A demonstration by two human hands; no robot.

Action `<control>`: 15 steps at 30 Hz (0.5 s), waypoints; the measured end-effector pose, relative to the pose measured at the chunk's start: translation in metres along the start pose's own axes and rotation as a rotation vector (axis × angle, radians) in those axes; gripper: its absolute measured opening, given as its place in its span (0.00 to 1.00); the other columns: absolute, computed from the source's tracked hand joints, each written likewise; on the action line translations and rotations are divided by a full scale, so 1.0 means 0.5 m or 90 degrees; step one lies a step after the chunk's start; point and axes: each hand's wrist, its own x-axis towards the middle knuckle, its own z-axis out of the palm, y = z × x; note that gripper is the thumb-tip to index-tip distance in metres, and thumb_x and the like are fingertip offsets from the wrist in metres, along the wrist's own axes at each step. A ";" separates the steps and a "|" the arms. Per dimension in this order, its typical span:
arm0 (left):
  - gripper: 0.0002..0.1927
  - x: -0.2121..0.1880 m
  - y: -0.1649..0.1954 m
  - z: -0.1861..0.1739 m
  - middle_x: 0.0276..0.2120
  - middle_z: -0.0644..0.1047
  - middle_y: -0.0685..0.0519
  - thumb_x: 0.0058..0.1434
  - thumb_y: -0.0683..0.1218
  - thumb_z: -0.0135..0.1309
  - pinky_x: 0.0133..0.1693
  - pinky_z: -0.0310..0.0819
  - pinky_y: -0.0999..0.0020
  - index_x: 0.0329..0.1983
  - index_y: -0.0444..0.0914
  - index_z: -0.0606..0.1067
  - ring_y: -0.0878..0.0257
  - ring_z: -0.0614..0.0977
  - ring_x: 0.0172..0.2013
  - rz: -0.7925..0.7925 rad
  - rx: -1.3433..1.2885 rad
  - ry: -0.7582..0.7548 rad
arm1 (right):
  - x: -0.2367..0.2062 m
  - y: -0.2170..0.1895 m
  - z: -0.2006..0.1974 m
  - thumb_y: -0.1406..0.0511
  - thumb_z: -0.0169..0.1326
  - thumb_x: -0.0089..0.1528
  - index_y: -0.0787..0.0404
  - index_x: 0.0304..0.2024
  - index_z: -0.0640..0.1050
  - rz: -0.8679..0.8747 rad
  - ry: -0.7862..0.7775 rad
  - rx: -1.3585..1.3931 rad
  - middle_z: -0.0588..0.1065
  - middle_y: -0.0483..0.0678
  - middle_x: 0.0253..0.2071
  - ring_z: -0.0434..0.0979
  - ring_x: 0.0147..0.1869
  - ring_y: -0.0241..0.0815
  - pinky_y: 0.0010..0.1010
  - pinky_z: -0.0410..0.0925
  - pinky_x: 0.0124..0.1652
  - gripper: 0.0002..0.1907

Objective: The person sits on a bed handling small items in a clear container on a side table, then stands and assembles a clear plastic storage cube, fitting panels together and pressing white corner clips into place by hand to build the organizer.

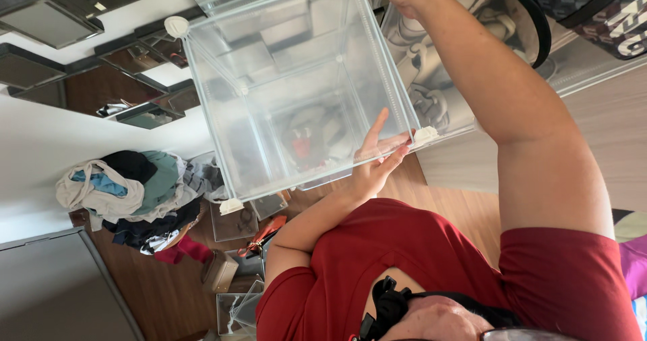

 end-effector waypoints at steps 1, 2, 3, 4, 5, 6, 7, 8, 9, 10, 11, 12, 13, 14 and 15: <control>0.42 0.000 -0.001 0.000 0.56 0.81 0.47 0.74 0.44 0.54 0.54 0.76 0.74 0.81 0.28 0.44 0.67 0.82 0.52 -0.005 -0.001 0.002 | -0.002 0.000 0.000 0.60 0.60 0.69 0.54 0.46 0.81 -0.003 -0.004 0.001 0.79 0.36 0.46 0.77 0.55 0.31 0.29 0.65 0.66 0.07; 0.42 0.000 -0.003 -0.001 0.56 0.81 0.47 0.73 0.44 0.54 0.52 0.76 0.75 0.81 0.28 0.45 0.67 0.82 0.50 -0.010 -0.001 0.004 | -0.002 -0.002 0.000 0.59 0.60 0.69 0.55 0.46 0.81 -0.006 -0.008 0.001 0.79 0.37 0.46 0.77 0.55 0.31 0.30 0.66 0.66 0.07; 0.42 0.000 -0.005 -0.001 0.56 0.81 0.47 0.73 0.44 0.54 0.51 0.76 0.75 0.81 0.28 0.44 0.68 0.82 0.50 -0.015 -0.013 0.004 | 0.000 -0.003 0.001 0.60 0.60 0.69 0.55 0.46 0.81 -0.003 -0.010 -0.001 0.79 0.37 0.46 0.77 0.55 0.32 0.30 0.66 0.66 0.07; 0.43 0.000 -0.008 -0.001 0.56 0.81 0.47 0.73 0.45 0.54 0.50 0.76 0.76 0.81 0.28 0.44 0.68 0.82 0.50 -0.020 -0.025 0.004 | 0.001 -0.004 0.001 0.60 0.59 0.70 0.55 0.46 0.81 0.001 -0.012 -0.004 0.79 0.37 0.46 0.77 0.56 0.32 0.30 0.66 0.66 0.07; 0.43 -0.001 -0.010 -0.001 0.56 0.81 0.47 0.73 0.45 0.54 0.49 0.75 0.77 0.81 0.29 0.44 0.68 0.81 0.50 -0.026 -0.038 0.005 | 0.002 -0.005 0.001 0.60 0.59 0.70 0.55 0.47 0.81 0.005 -0.015 -0.007 0.79 0.37 0.46 0.76 0.56 0.32 0.30 0.65 0.66 0.07; 0.43 -0.001 -0.013 -0.001 0.56 0.81 0.47 0.73 0.45 0.54 0.49 0.75 0.77 0.81 0.29 0.43 0.68 0.81 0.51 -0.023 -0.052 0.006 | 0.002 -0.006 0.000 0.60 0.59 0.69 0.54 0.47 0.81 0.006 -0.024 -0.013 0.79 0.37 0.47 0.76 0.57 0.32 0.30 0.65 0.66 0.07; 0.43 -0.002 -0.017 0.000 0.56 0.80 0.47 0.73 0.44 0.54 0.49 0.75 0.77 0.81 0.29 0.43 0.67 0.81 0.51 -0.022 -0.065 0.008 | 0.002 -0.005 -0.003 0.60 0.58 0.69 0.54 0.48 0.80 0.008 -0.033 -0.017 0.79 0.36 0.47 0.76 0.57 0.32 0.30 0.64 0.67 0.08; 0.43 -0.003 -0.019 0.001 0.56 0.80 0.47 0.73 0.44 0.54 0.50 0.75 0.76 0.81 0.30 0.43 0.67 0.82 0.52 -0.022 -0.078 0.009 | 0.001 -0.004 -0.004 0.60 0.58 0.69 0.53 0.48 0.80 0.010 -0.041 -0.021 0.79 0.36 0.48 0.76 0.58 0.32 0.30 0.64 0.67 0.08; 0.43 -0.003 -0.022 0.002 0.56 0.80 0.47 0.74 0.44 0.54 0.51 0.75 0.75 0.82 0.30 0.42 0.67 0.82 0.52 -0.009 -0.084 0.008 | 0.000 -0.001 -0.006 0.59 0.58 0.69 0.53 0.48 0.80 0.017 -0.031 -0.030 0.78 0.36 0.48 0.76 0.59 0.32 0.30 0.63 0.68 0.08; 0.43 -0.003 -0.025 0.003 0.56 0.80 0.47 0.74 0.44 0.54 0.53 0.76 0.74 0.82 0.30 0.42 0.66 0.82 0.52 0.005 -0.090 0.006 | -0.001 0.001 -0.008 0.59 0.58 0.69 0.53 0.47 0.80 0.023 -0.020 -0.039 0.78 0.36 0.49 0.75 0.59 0.31 0.30 0.62 0.69 0.08; 0.43 -0.003 -0.027 0.003 0.56 0.80 0.47 0.75 0.43 0.54 0.55 0.76 0.73 0.82 0.31 0.42 0.66 0.82 0.53 0.018 -0.097 0.005 | -0.001 0.005 -0.010 0.59 0.59 0.69 0.52 0.47 0.80 0.029 -0.010 -0.048 0.78 0.36 0.49 0.75 0.60 0.31 0.30 0.62 0.69 0.08; 0.44 -0.004 -0.028 0.003 0.56 0.80 0.47 0.74 0.44 0.54 0.54 0.76 0.74 0.82 0.31 0.42 0.67 0.82 0.52 0.011 -0.095 0.006 | 0.000 0.009 -0.011 0.59 0.58 0.69 0.52 0.47 0.80 0.038 -0.010 -0.048 0.79 0.36 0.50 0.75 0.61 0.31 0.30 0.61 0.70 0.08; 0.44 -0.004 -0.028 0.004 0.56 0.80 0.47 0.74 0.44 0.54 0.52 0.76 0.74 0.82 0.31 0.41 0.67 0.81 0.51 0.003 -0.092 0.008 | 0.003 0.013 -0.012 0.59 0.58 0.69 0.52 0.48 0.80 0.046 -0.011 -0.047 0.79 0.37 0.51 0.75 0.61 0.32 0.30 0.60 0.71 0.08; 0.44 -0.005 -0.028 0.003 0.56 0.80 0.46 0.74 0.44 0.54 0.50 0.76 0.75 0.82 0.32 0.41 0.67 0.81 0.50 -0.004 -0.089 0.009 | 0.006 0.017 -0.014 0.58 0.57 0.69 0.52 0.48 0.80 0.054 -0.011 -0.046 0.79 0.38 0.51 0.75 0.62 0.32 0.30 0.59 0.72 0.08; 0.44 -0.004 -0.027 0.003 0.56 0.81 0.46 0.74 0.44 0.54 0.50 0.77 0.75 0.82 0.31 0.41 0.67 0.81 0.49 -0.007 -0.080 0.012 | 0.010 0.020 -0.017 0.59 0.57 0.69 0.52 0.48 0.80 0.060 -0.007 -0.056 0.79 0.38 0.52 0.75 0.62 0.31 0.30 0.58 0.72 0.08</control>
